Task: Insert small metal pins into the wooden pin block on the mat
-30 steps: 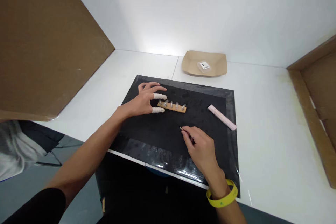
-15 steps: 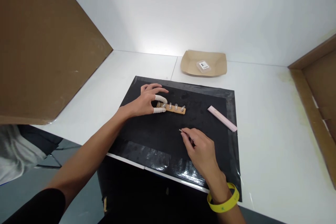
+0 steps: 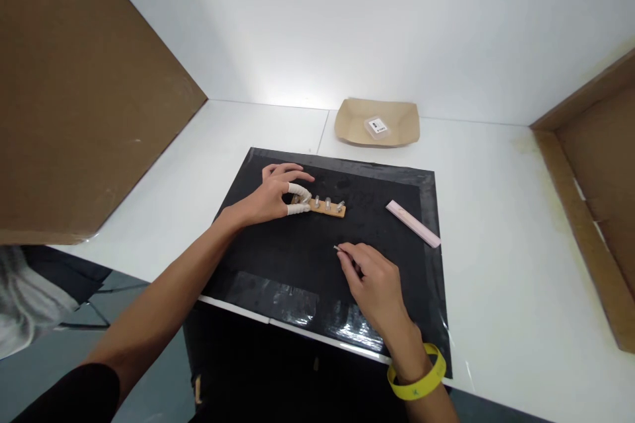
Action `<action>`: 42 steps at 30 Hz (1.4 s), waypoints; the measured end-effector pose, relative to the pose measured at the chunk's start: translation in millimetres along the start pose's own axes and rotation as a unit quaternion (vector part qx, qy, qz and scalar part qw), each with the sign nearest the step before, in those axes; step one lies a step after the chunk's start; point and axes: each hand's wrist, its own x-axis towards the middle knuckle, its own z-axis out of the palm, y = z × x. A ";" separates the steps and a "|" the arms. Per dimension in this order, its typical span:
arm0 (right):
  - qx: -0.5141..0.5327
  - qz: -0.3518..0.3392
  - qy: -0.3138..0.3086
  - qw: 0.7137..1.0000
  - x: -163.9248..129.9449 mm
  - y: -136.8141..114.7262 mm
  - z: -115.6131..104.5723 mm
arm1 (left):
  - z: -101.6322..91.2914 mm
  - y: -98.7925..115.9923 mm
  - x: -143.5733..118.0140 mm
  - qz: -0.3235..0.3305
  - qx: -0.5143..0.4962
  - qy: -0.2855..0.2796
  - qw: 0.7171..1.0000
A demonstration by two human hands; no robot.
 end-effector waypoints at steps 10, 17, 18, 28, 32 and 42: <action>-0.002 0.004 0.005 1.000 -0.4 0.1 0.9 | 1.8 9.1 -3.9 0.051 0.109 0.036 0.992; 0.003 0.006 0.003 1.000 -0.3 -1.0 0.0 | -12.5 26.5 -13.6 0.059 0.142 0.077 0.985; 0.003 0.006 0.003 1.000 -0.3 -1.3 -0.3 | -14.4 30.1 -18.8 0.046 0.133 0.084 0.986; -0.009 0.000 -0.001 1.000 0.0 -0.9 -1.6 | 26.8 66.4 -97.8 -0.179 0.032 0.183 0.966; -0.017 0.005 -0.008 1.000 -0.1 -0.8 -1.5 | 34.6 62.5 -104.0 -0.192 0.016 0.162 0.968; -0.011 0.019 -0.012 1.000 0.4 -2.2 -3.3 | 34.4 54.2 -104.1 -0.175 0.014 0.149 0.973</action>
